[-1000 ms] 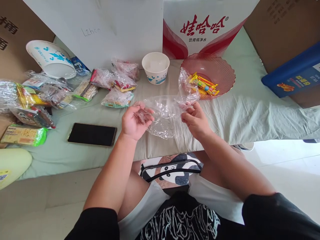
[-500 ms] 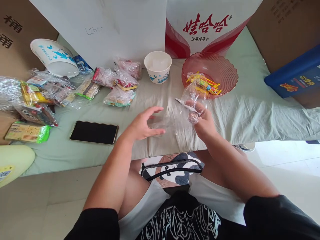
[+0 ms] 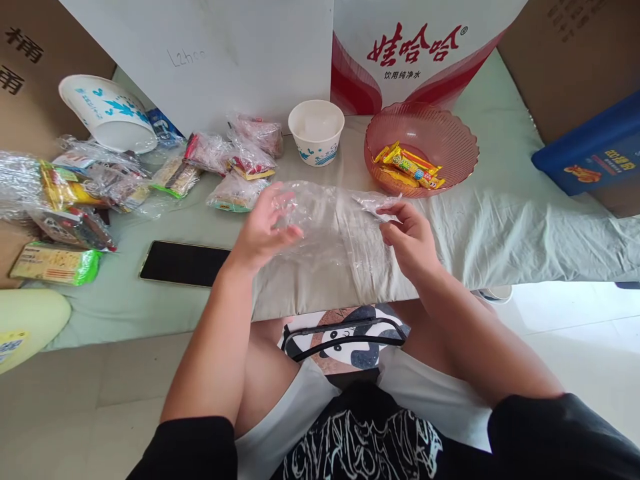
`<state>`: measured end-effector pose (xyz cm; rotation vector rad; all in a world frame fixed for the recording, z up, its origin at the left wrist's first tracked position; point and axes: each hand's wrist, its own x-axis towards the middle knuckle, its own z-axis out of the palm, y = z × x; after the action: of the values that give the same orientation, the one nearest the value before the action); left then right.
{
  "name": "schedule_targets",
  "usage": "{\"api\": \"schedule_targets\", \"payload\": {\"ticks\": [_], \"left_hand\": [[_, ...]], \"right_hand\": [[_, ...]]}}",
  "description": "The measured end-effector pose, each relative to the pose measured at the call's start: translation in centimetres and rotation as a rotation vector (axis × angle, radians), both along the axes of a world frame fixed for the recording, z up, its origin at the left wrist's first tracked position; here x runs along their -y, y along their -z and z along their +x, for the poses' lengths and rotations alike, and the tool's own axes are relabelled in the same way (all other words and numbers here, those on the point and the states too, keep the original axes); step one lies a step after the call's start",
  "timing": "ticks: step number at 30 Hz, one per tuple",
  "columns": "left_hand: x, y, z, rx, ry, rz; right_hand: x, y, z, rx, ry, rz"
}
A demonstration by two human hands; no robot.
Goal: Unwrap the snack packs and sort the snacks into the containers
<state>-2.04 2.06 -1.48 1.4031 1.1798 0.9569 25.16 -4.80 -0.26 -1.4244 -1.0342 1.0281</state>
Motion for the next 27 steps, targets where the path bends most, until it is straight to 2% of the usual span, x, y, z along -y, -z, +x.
{"api": "schedule_targets", "payload": {"ticks": [2,5,7,9,12,14,16,18,19,20,21,23,25,27], "left_hand": [[0.5,0.7,0.5,-0.208,0.06,0.054],[0.5,1.3,1.7,-0.348,-0.071,0.121],[0.1,1.0,2.1,-0.268,-0.176,0.111],[-0.4,0.2,1.9,-0.109,-0.264,0.033],[-0.8,-1.2,0.8,0.179,-0.299,-0.125],[-0.5,-1.7,-0.2,0.317,-0.221,-0.149],[0.1,-1.6,-1.0,0.327,0.006,-0.141],[0.8,-1.2,-1.2,0.203,0.296,-0.15],[1.1,-0.8,-1.0,0.126,0.387,-0.145],[1.3,-0.5,-0.6,0.062,0.409,-0.127],[1.4,-0.3,-0.2,0.023,0.362,-0.097],[1.4,-0.1,0.7,0.024,0.141,-0.042],[1.0,-0.3,1.4,0.062,-0.08,-0.03],[0.6,-0.8,1.5,0.126,-0.236,-0.028]], "right_hand": [[-0.1,0.1,-0.2,-0.022,-0.01,0.033],[-0.2,0.5,-0.2,-0.03,0.008,0.082],[-0.3,0.7,0.1,-0.018,0.051,0.107],[-0.2,0.6,0.7,0.01,0.092,0.106],[0.0,0.1,1.6,0.038,0.108,0.068],[0.1,-0.3,2.0,0.016,0.103,0.051],[0.2,-0.6,2.0,-0.026,0.102,0.052],[0.2,-0.6,1.8,-0.064,0.099,0.059],[0.2,-0.5,1.7,-0.075,0.097,0.061],[0.1,-0.4,1.6,-0.082,0.093,0.061],[0.1,-0.3,1.5,-0.085,0.087,0.06],[0.0,-0.2,1.5,-0.084,0.083,0.048],[-0.1,-0.2,1.5,-0.085,0.092,0.036],[-0.1,-0.3,1.6,-0.099,0.105,0.021]]}}
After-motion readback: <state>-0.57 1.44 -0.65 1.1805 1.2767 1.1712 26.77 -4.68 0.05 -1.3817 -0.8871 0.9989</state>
